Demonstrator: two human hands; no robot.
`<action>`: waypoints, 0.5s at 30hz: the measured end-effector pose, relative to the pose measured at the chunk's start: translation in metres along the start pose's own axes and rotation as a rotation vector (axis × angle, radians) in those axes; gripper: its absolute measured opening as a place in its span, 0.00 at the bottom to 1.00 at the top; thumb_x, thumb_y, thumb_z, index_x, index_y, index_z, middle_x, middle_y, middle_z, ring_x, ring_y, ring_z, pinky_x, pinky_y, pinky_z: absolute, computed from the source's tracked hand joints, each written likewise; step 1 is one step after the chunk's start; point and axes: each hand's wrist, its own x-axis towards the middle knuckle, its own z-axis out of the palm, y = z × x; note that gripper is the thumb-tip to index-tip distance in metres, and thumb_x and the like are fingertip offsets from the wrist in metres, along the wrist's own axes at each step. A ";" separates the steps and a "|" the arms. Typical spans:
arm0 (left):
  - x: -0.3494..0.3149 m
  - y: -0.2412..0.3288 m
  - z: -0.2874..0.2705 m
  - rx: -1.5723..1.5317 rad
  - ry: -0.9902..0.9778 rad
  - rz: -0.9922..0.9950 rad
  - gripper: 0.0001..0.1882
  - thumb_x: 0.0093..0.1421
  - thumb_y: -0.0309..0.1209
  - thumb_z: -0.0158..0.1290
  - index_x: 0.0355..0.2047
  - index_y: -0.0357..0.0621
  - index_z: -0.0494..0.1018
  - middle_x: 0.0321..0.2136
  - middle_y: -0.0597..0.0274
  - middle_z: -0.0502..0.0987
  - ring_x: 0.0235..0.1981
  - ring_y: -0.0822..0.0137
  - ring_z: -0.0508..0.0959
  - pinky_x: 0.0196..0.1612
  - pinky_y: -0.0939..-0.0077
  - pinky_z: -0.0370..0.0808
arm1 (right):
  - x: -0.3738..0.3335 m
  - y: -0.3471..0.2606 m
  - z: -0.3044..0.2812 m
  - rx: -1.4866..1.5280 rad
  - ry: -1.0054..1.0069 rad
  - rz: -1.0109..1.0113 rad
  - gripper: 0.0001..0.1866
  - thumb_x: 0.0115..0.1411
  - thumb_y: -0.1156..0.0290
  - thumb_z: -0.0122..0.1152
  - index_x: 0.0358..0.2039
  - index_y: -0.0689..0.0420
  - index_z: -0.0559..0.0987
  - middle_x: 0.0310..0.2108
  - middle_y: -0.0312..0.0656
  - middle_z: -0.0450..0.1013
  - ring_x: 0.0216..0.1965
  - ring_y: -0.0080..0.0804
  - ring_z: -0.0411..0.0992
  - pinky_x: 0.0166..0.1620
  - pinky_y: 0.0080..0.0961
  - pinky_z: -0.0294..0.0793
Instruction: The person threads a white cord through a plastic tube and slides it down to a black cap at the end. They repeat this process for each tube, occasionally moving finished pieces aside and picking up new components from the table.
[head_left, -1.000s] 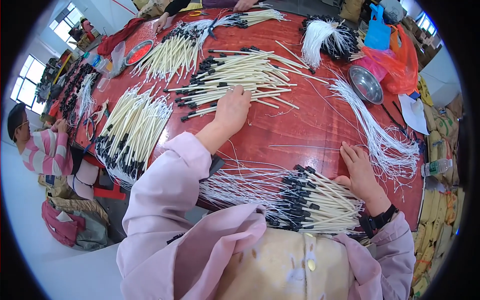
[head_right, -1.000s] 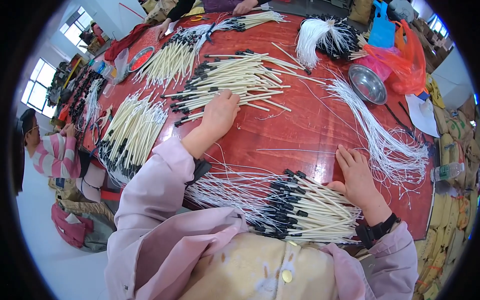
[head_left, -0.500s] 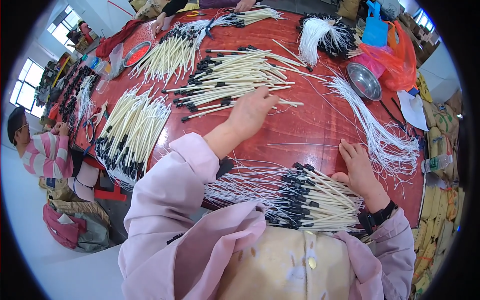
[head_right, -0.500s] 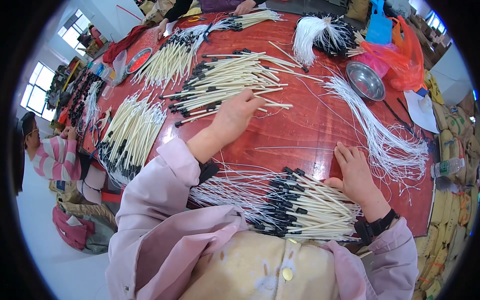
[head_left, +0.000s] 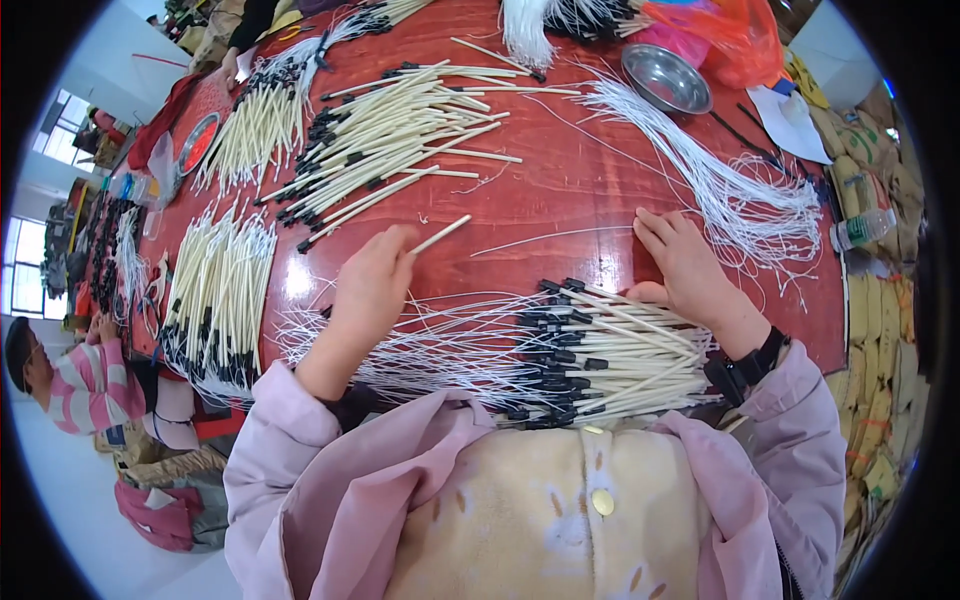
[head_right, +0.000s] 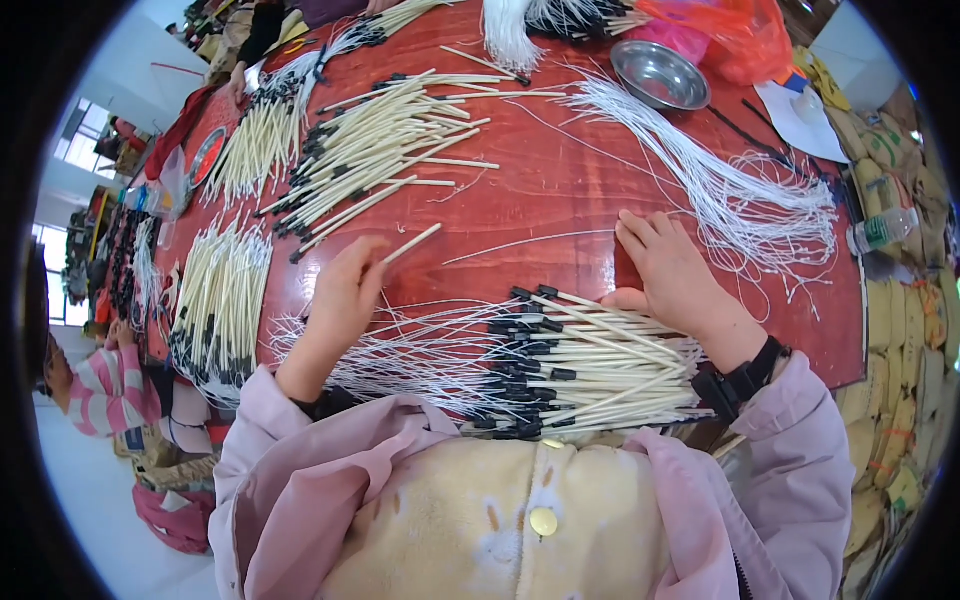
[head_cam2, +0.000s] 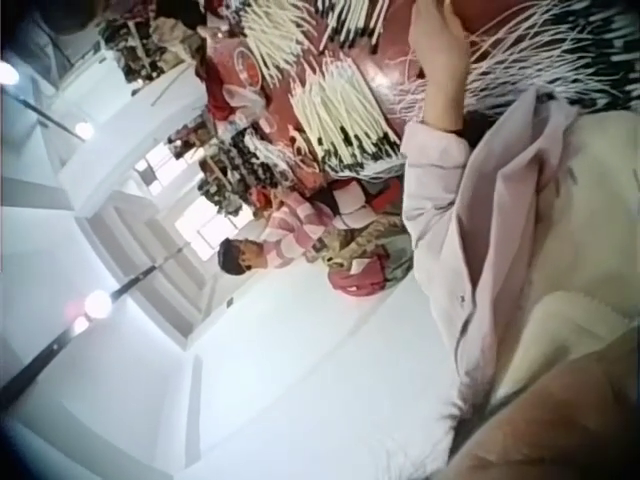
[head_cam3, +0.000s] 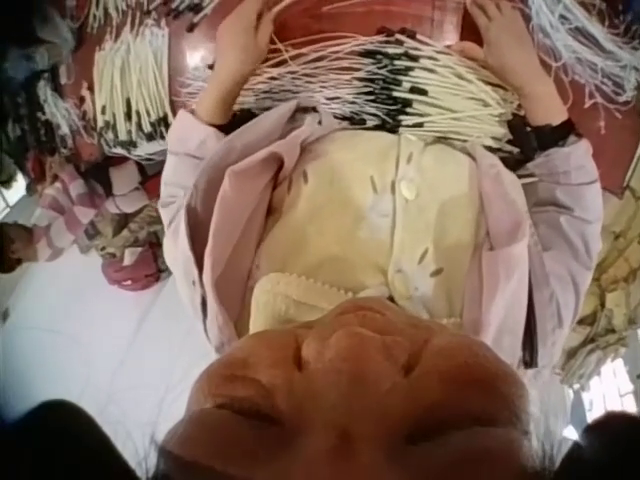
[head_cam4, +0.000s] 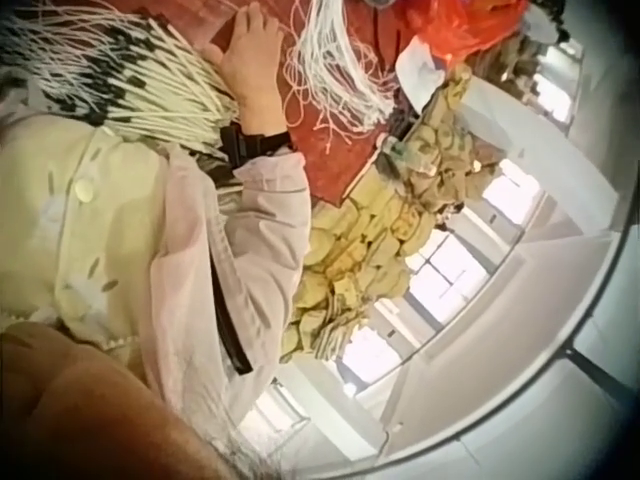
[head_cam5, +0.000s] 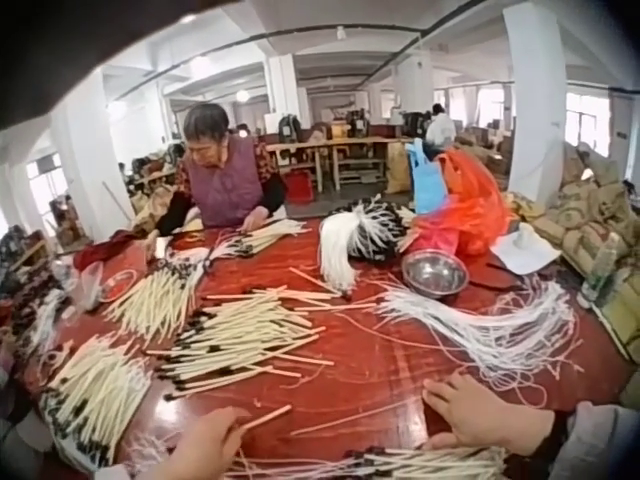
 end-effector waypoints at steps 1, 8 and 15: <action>-0.003 0.000 -0.007 0.026 -0.091 -0.102 0.04 0.63 0.24 0.54 0.38 0.40 0.76 0.33 0.49 0.77 0.34 0.43 0.78 0.37 0.56 0.75 | 0.000 0.001 0.001 0.000 -0.005 0.001 0.51 0.50 0.38 0.66 0.60 0.73 0.70 0.65 0.56 0.64 0.58 0.53 0.63 0.63 0.43 0.64; -0.017 -0.003 -0.016 0.021 -0.170 -0.094 0.04 0.63 0.24 0.54 0.38 0.39 0.76 0.31 0.48 0.77 0.33 0.44 0.78 0.36 0.57 0.74 | -0.002 -0.002 0.001 -0.002 -0.017 0.013 0.51 0.49 0.39 0.68 0.59 0.73 0.70 0.64 0.56 0.63 0.58 0.53 0.63 0.63 0.42 0.64; -0.017 -0.008 -0.009 0.025 -0.162 -0.090 0.04 0.63 0.24 0.55 0.37 0.39 0.76 0.31 0.48 0.77 0.33 0.44 0.78 0.36 0.57 0.74 | 0.003 -0.010 -0.003 -0.032 -0.052 0.025 0.53 0.48 0.38 0.69 0.59 0.74 0.70 0.62 0.56 0.64 0.58 0.53 0.63 0.63 0.42 0.64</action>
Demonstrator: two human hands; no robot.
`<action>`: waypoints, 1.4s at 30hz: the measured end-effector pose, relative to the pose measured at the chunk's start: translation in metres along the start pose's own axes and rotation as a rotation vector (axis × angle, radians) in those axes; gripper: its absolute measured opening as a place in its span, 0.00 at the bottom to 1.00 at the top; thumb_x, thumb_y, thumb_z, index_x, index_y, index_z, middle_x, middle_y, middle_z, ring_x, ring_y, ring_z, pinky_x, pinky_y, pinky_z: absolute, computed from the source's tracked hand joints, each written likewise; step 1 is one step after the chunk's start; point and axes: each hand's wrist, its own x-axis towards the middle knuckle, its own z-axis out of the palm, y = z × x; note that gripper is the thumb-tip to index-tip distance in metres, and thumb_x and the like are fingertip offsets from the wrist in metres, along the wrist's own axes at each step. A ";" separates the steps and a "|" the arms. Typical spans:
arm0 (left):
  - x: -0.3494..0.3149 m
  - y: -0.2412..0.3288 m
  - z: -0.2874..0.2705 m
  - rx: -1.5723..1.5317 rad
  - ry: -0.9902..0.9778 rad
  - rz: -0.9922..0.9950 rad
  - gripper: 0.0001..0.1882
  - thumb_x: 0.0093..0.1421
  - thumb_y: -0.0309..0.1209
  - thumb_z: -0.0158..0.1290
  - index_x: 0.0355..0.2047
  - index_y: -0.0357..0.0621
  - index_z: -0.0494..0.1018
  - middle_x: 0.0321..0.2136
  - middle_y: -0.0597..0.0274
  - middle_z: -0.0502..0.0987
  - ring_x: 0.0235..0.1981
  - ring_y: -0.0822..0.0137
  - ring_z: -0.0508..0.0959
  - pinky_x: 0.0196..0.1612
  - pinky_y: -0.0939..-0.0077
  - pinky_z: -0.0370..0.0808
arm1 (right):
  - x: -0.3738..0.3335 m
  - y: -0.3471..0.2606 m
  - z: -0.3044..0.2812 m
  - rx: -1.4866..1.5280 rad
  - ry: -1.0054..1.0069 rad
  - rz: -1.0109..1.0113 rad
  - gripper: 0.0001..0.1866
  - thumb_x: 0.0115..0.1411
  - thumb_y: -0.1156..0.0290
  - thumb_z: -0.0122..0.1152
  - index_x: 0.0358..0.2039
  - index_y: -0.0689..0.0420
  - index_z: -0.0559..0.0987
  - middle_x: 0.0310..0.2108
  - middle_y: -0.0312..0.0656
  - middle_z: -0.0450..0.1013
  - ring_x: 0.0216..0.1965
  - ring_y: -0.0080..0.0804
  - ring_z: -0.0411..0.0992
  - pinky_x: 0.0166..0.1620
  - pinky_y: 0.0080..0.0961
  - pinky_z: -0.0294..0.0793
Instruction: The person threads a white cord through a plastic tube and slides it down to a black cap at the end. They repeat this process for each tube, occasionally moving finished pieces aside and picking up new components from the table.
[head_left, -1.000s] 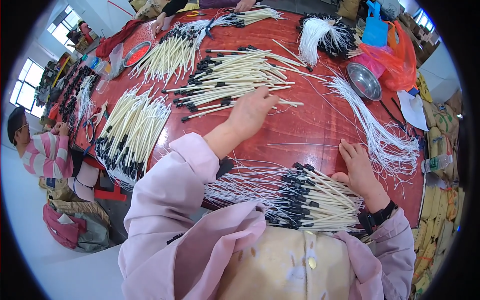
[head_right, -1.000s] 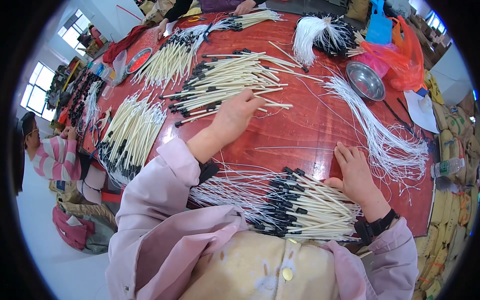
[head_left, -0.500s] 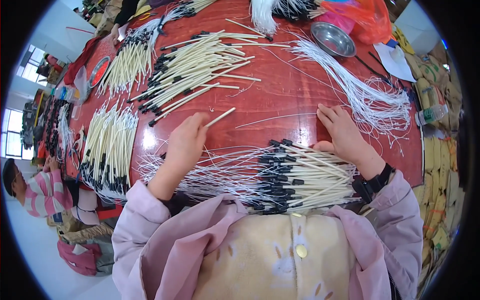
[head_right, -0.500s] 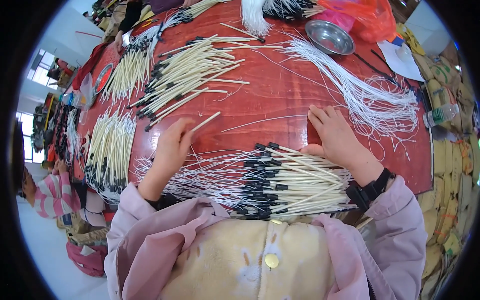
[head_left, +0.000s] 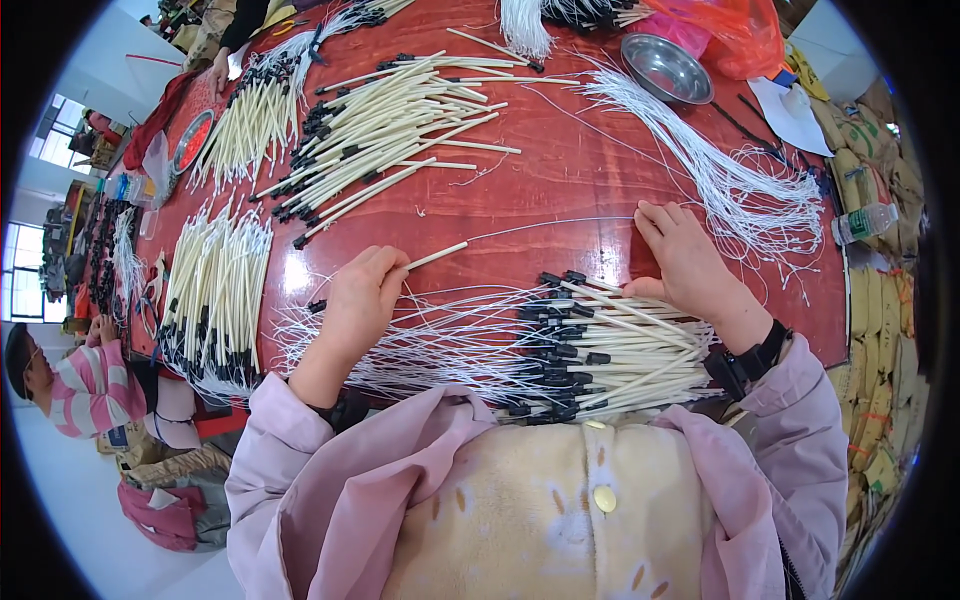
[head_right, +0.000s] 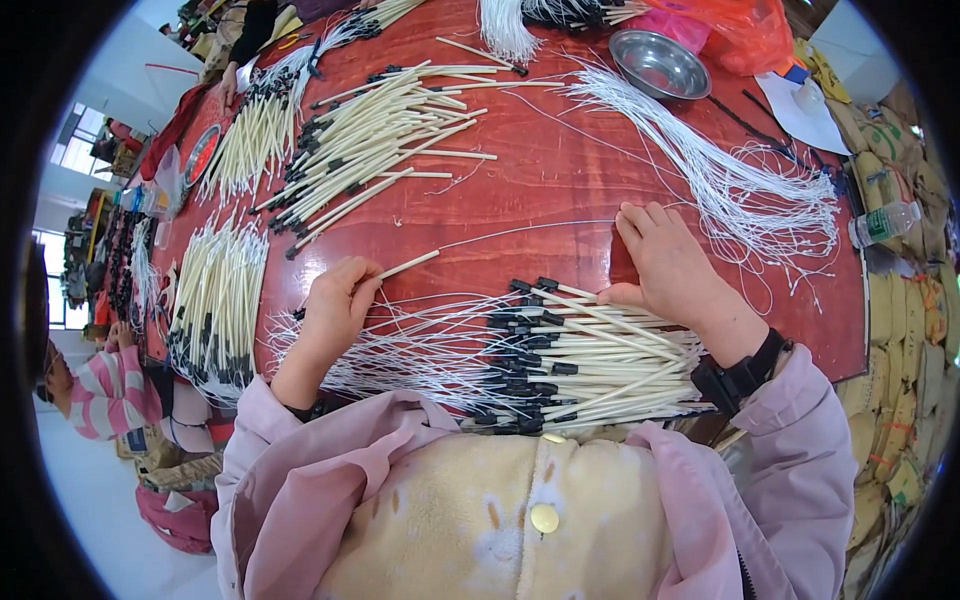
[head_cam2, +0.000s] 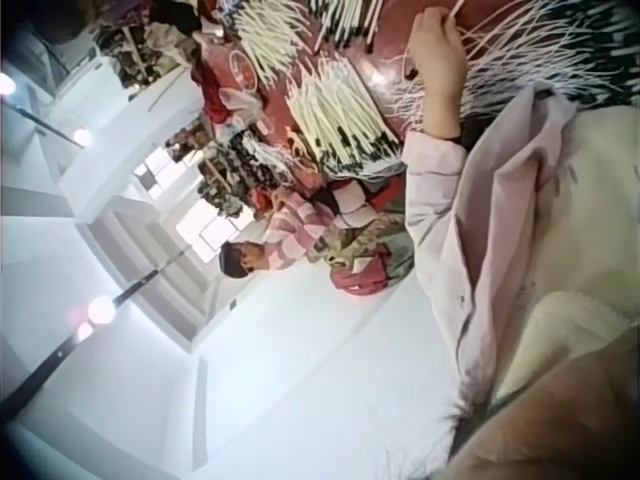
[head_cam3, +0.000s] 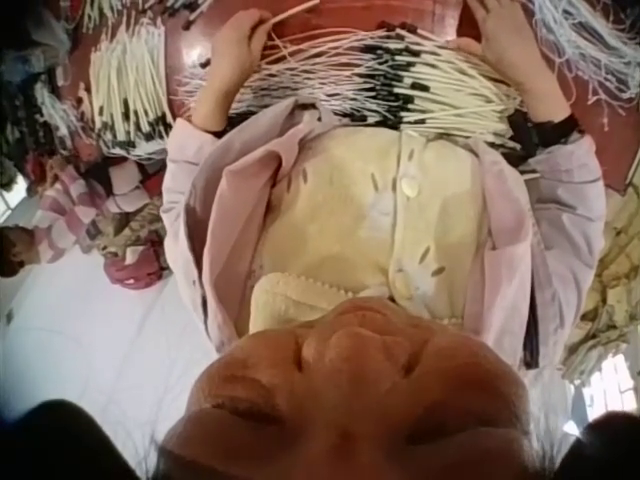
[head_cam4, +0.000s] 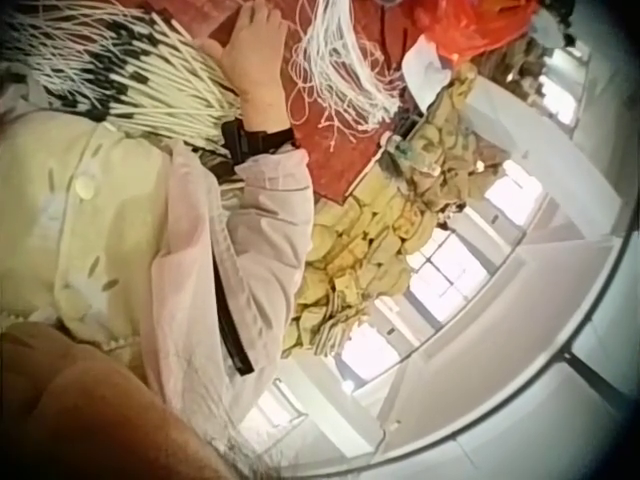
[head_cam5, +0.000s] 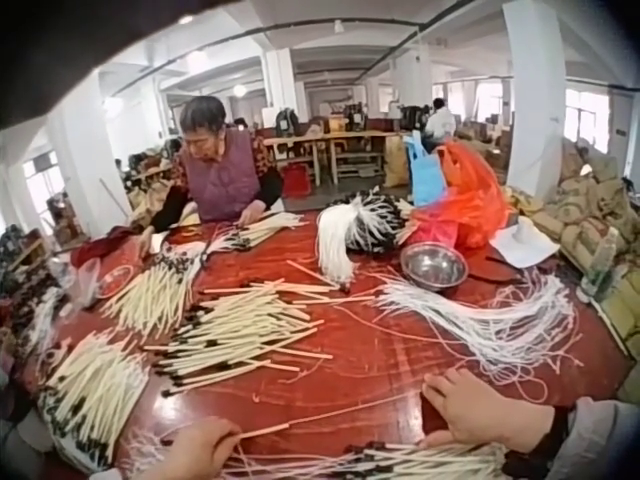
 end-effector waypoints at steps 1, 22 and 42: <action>0.001 -0.001 0.001 0.001 0.006 -0.004 0.04 0.63 0.24 0.55 0.37 0.39 0.76 0.31 0.48 0.78 0.33 0.44 0.78 0.35 0.57 0.74 | 0.001 -0.001 -0.001 -0.001 -0.006 0.003 0.53 0.48 0.38 0.69 0.59 0.74 0.70 0.62 0.56 0.65 0.58 0.53 0.63 0.63 0.42 0.64; 0.012 -0.002 0.003 -0.003 0.010 -0.045 0.03 0.62 0.23 0.56 0.36 0.38 0.75 0.30 0.48 0.77 0.33 0.44 0.78 0.36 0.56 0.74 | 0.009 -0.004 -0.010 -0.014 -0.056 0.007 0.51 0.45 0.38 0.71 0.54 0.74 0.72 0.55 0.53 0.67 0.55 0.50 0.64 0.61 0.40 0.65; 0.010 -0.001 0.003 -0.037 0.024 -0.029 0.04 0.61 0.23 0.56 0.36 0.37 0.76 0.30 0.47 0.78 0.33 0.44 0.78 0.36 0.58 0.74 | 0.010 -0.007 -0.009 -0.014 -0.040 0.014 0.50 0.44 0.39 0.72 0.53 0.73 0.72 0.53 0.52 0.67 0.54 0.49 0.65 0.60 0.39 0.65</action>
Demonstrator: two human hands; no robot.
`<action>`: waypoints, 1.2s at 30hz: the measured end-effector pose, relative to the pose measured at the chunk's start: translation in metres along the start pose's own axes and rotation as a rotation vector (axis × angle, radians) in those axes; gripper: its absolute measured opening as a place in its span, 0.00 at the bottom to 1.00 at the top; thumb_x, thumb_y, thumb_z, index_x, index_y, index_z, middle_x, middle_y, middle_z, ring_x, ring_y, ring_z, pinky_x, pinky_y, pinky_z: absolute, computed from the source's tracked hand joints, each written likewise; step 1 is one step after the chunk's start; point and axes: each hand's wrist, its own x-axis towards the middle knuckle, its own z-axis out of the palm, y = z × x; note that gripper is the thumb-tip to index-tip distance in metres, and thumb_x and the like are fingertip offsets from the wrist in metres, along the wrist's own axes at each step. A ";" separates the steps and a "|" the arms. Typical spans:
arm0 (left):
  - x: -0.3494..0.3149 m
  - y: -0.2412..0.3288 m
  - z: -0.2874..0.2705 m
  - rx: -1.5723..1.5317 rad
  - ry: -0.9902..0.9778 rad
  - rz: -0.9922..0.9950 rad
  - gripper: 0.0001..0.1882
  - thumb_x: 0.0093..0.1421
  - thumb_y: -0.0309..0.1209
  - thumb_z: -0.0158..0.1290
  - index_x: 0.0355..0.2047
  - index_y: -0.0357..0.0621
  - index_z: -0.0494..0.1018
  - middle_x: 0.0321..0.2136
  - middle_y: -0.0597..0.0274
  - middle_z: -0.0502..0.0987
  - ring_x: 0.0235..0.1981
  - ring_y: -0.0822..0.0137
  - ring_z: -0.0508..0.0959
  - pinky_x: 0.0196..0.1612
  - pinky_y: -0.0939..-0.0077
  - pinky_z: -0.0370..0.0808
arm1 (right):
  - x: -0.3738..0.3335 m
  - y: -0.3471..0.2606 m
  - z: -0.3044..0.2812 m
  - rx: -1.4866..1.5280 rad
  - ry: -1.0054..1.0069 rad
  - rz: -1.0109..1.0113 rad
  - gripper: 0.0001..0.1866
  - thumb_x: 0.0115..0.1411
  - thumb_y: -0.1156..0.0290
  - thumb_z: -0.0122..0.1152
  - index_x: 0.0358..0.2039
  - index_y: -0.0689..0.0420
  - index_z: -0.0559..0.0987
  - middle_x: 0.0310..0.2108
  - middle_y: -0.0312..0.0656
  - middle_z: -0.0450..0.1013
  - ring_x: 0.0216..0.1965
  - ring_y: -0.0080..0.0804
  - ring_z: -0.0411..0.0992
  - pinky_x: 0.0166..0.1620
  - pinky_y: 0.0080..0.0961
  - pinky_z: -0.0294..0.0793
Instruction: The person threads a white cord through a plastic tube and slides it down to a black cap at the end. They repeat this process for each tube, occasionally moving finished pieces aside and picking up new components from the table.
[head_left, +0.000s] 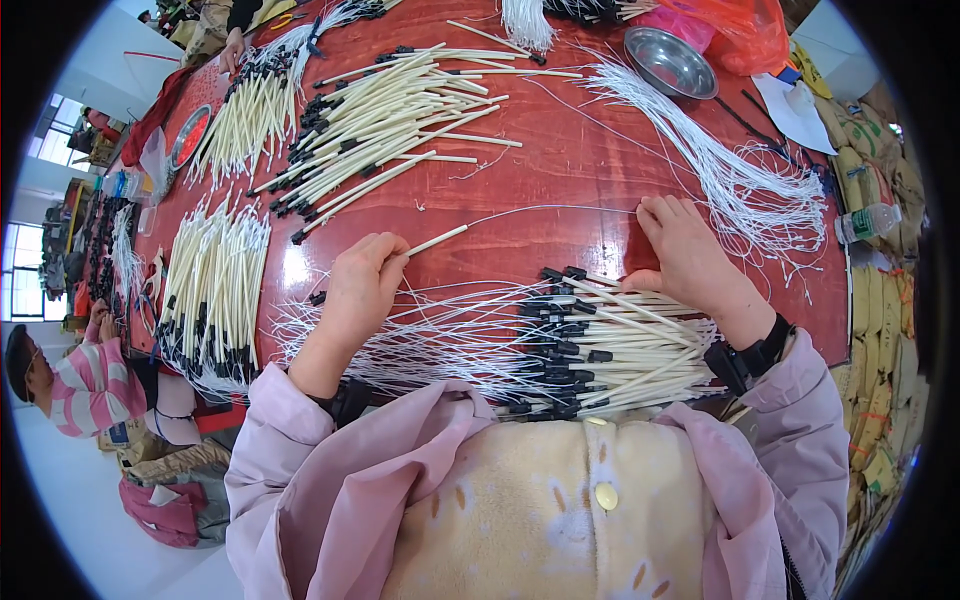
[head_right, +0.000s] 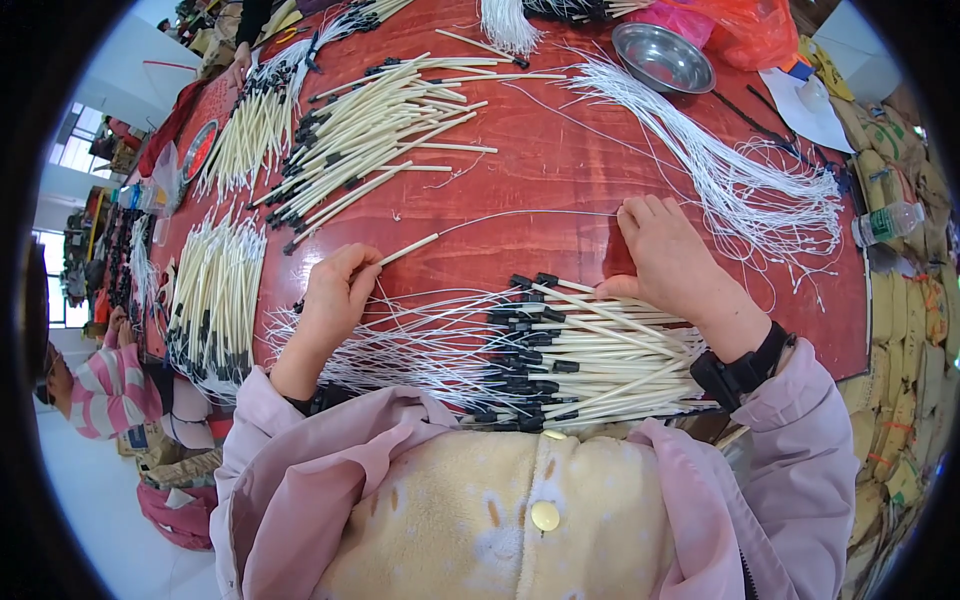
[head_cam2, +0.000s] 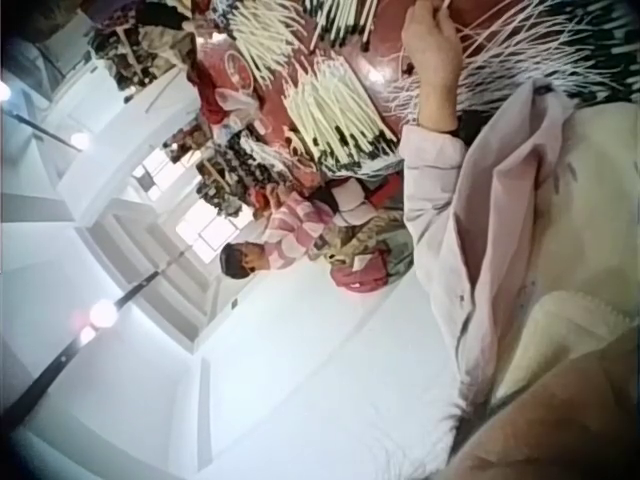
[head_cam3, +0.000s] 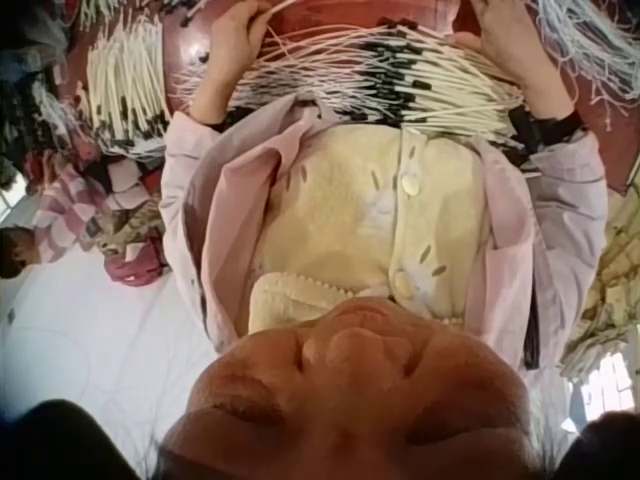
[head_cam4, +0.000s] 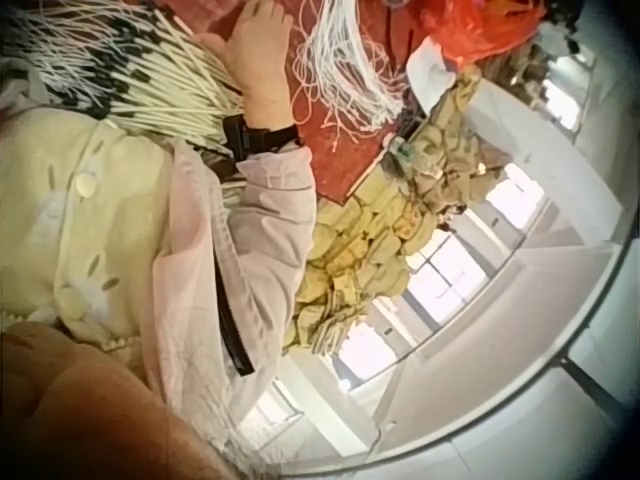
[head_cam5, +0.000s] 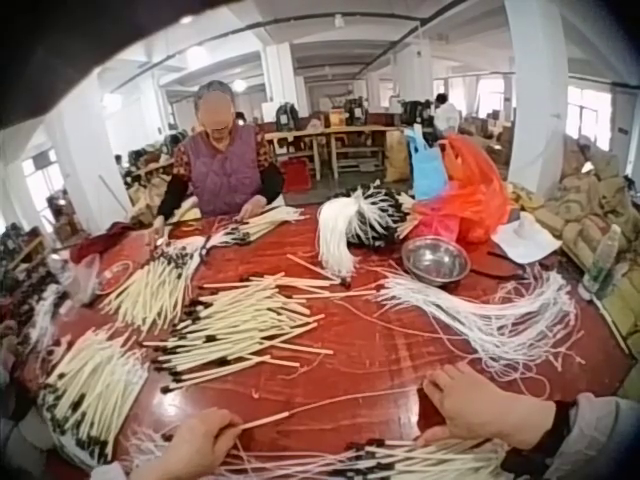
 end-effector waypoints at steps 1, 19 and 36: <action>0.000 0.000 0.000 0.000 0.001 0.000 0.04 0.61 0.23 0.56 0.36 0.37 0.76 0.30 0.47 0.78 0.33 0.44 0.78 0.36 0.58 0.74 | 0.000 0.000 0.000 -0.002 0.002 0.001 0.50 0.44 0.39 0.72 0.53 0.73 0.72 0.53 0.52 0.67 0.54 0.49 0.65 0.60 0.39 0.65; 0.088 0.046 0.087 0.348 -0.117 0.491 0.05 0.57 0.28 0.55 0.35 0.46 0.75 0.33 0.58 0.76 0.39 0.52 0.79 0.41 0.59 0.78 | -0.005 0.012 0.014 -0.076 0.011 -0.117 0.59 0.51 0.27 0.56 0.59 0.77 0.67 0.62 0.60 0.62 0.61 0.57 0.61 0.66 0.45 0.58; 0.094 0.072 0.078 0.261 -0.084 0.352 0.12 0.54 0.30 0.62 0.38 0.42 0.76 0.36 0.53 0.76 0.42 0.50 0.77 0.45 0.55 0.74 | -0.002 0.021 0.014 0.318 0.227 -0.010 0.39 0.59 0.63 0.67 0.68 0.61 0.64 0.65 0.51 0.64 0.60 0.50 0.64 0.65 0.40 0.60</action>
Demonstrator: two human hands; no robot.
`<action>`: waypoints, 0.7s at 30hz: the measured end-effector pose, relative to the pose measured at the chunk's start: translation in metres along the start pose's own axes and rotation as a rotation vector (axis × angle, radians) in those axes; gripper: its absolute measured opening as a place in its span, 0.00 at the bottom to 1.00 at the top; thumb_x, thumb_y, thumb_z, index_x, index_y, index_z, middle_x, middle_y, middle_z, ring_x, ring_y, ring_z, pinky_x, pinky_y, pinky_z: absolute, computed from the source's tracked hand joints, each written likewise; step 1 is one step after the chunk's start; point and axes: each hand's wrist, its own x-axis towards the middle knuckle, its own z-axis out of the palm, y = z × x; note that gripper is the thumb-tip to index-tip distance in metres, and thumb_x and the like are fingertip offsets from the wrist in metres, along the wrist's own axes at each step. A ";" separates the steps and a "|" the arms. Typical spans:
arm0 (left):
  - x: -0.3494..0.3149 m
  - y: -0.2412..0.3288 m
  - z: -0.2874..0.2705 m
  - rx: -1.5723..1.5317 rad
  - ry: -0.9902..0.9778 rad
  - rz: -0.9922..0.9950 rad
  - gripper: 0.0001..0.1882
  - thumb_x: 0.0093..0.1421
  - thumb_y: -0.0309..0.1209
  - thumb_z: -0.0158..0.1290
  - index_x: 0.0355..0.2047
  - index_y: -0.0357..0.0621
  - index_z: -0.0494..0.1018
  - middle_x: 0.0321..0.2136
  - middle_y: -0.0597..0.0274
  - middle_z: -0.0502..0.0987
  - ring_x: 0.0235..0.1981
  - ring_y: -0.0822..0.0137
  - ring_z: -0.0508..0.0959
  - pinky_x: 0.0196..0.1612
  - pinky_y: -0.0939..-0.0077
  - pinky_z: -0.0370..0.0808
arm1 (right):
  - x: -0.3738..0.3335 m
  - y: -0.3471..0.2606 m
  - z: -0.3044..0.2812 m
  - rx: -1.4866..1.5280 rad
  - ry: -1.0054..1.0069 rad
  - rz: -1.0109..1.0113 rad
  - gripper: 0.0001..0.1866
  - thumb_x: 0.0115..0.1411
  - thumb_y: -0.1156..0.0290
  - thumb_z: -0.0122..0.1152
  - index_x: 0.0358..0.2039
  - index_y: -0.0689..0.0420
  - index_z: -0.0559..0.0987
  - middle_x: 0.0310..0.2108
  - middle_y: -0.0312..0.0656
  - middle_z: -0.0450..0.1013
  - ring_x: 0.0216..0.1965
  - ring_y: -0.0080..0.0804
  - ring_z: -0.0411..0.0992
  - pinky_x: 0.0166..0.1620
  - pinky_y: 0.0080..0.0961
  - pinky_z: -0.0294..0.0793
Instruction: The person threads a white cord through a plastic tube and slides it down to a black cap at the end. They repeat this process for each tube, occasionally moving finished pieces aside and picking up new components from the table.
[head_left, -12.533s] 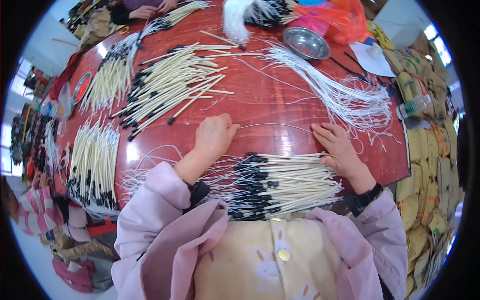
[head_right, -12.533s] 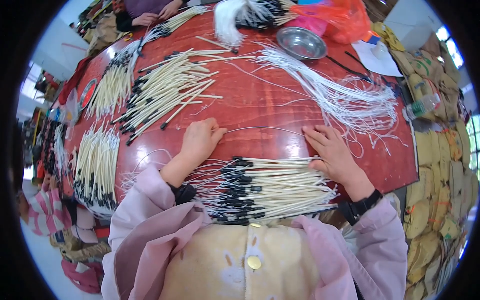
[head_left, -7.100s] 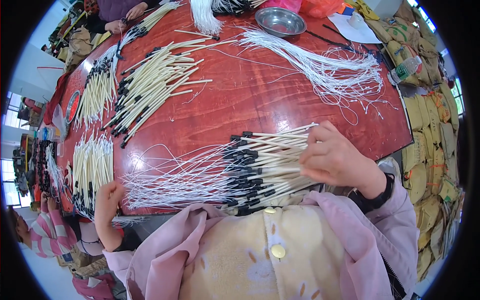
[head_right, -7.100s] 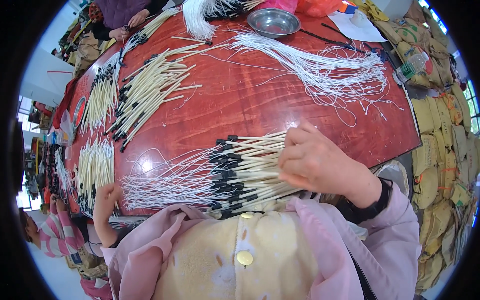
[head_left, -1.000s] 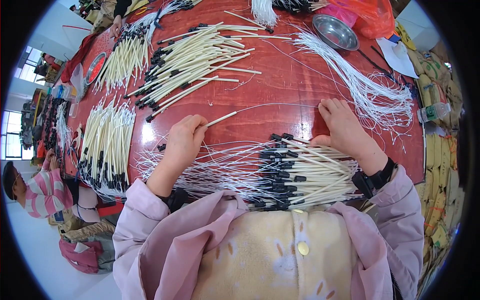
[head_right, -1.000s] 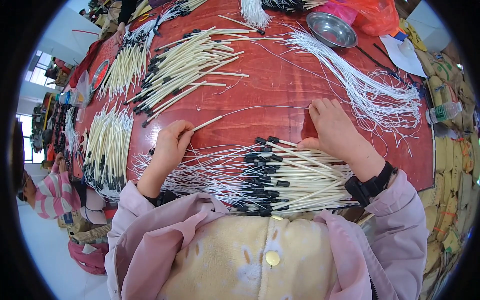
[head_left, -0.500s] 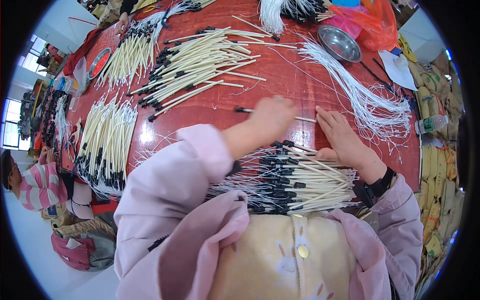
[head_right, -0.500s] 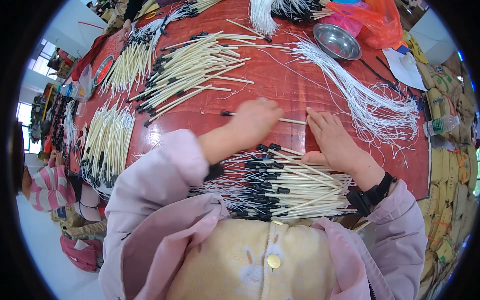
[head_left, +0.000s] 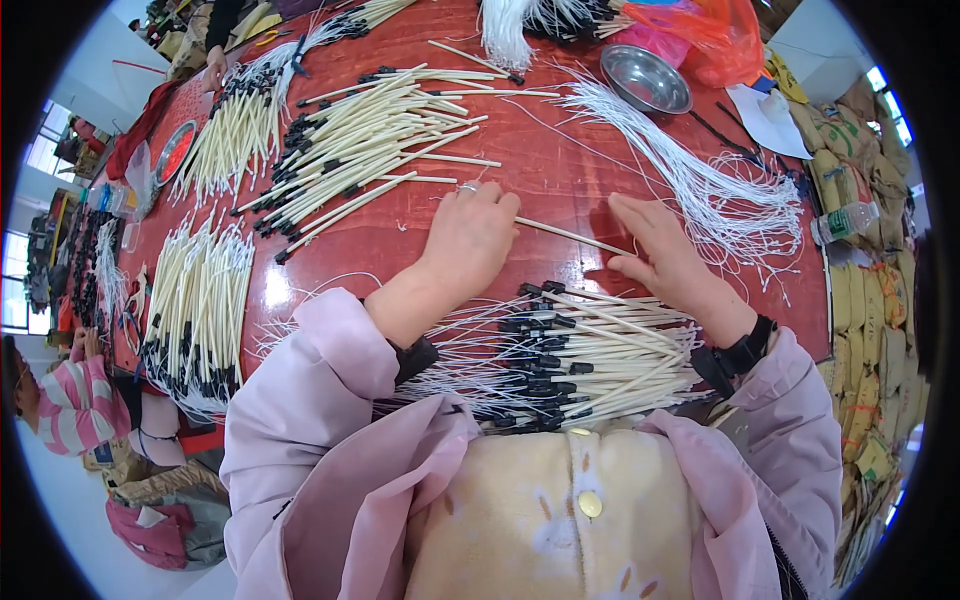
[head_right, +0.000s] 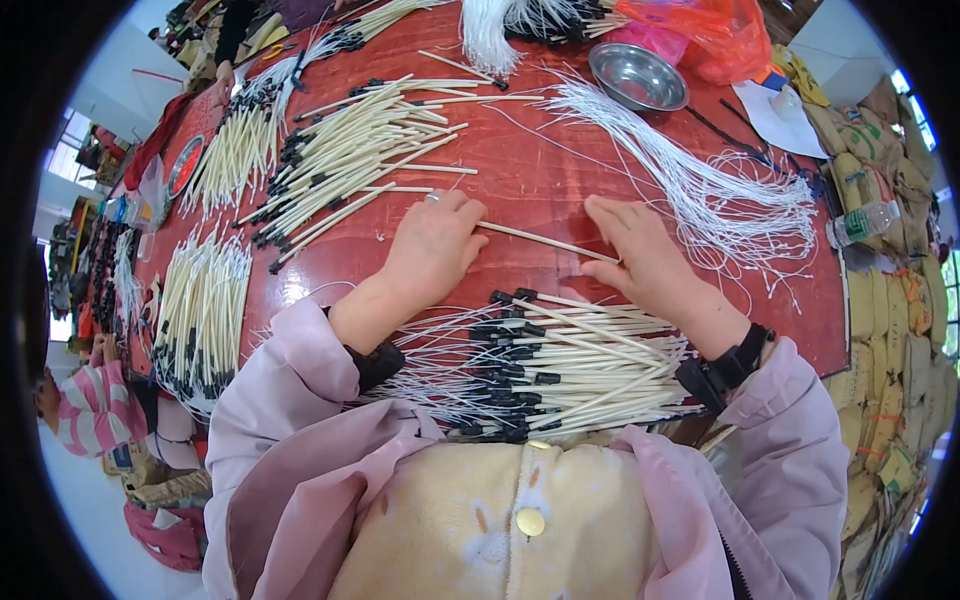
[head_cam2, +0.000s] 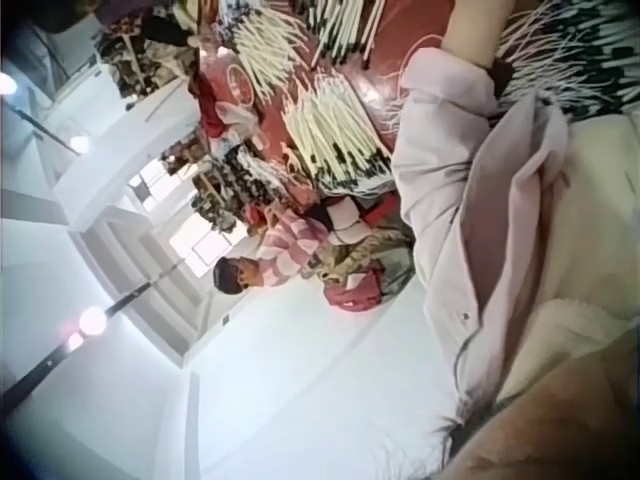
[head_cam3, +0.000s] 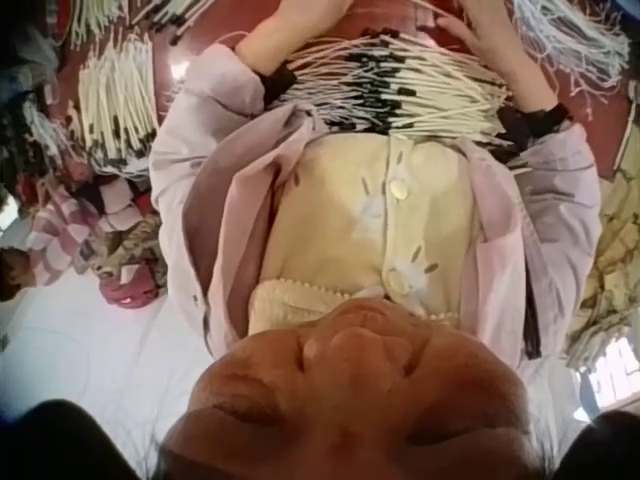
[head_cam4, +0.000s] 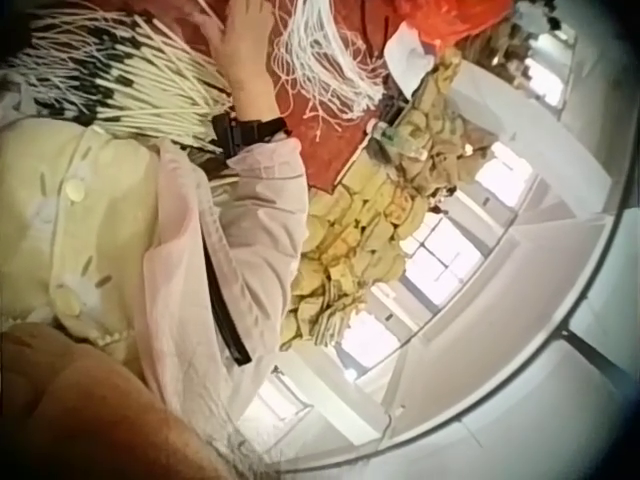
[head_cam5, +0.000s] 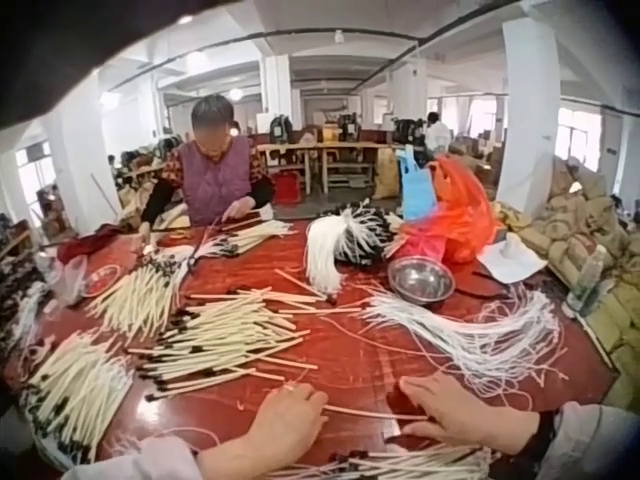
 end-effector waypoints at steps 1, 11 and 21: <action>0.002 -0.002 -0.001 0.006 0.017 -0.004 0.12 0.54 0.30 0.62 0.39 0.42 0.76 0.36 0.53 0.76 0.43 0.49 0.77 0.45 0.55 0.74 | -0.001 -0.002 0.000 0.010 -0.015 -0.016 0.39 0.57 0.67 0.69 0.67 0.61 0.65 0.64 0.50 0.65 0.60 0.49 0.64 0.64 0.39 0.61; 0.002 -0.053 0.006 -0.128 -0.060 0.082 0.12 0.56 0.26 0.60 0.42 0.48 0.76 0.37 0.55 0.77 0.38 0.50 0.79 0.40 0.54 0.76 | 0.002 0.003 0.001 -0.058 -0.002 0.001 0.35 0.54 0.67 0.72 0.62 0.61 0.71 0.60 0.47 0.69 0.57 0.46 0.65 0.61 0.39 0.63; -0.005 -0.037 0.009 0.199 -0.055 0.337 0.04 0.58 0.26 0.51 0.35 0.44 0.71 0.31 0.56 0.72 0.25 0.55 0.80 0.26 0.62 0.76 | 0.017 -0.001 0.020 -0.327 0.042 -0.188 0.06 0.52 0.70 0.67 0.30 0.56 0.81 0.34 0.37 0.74 0.41 0.35 0.69 0.48 0.35 0.65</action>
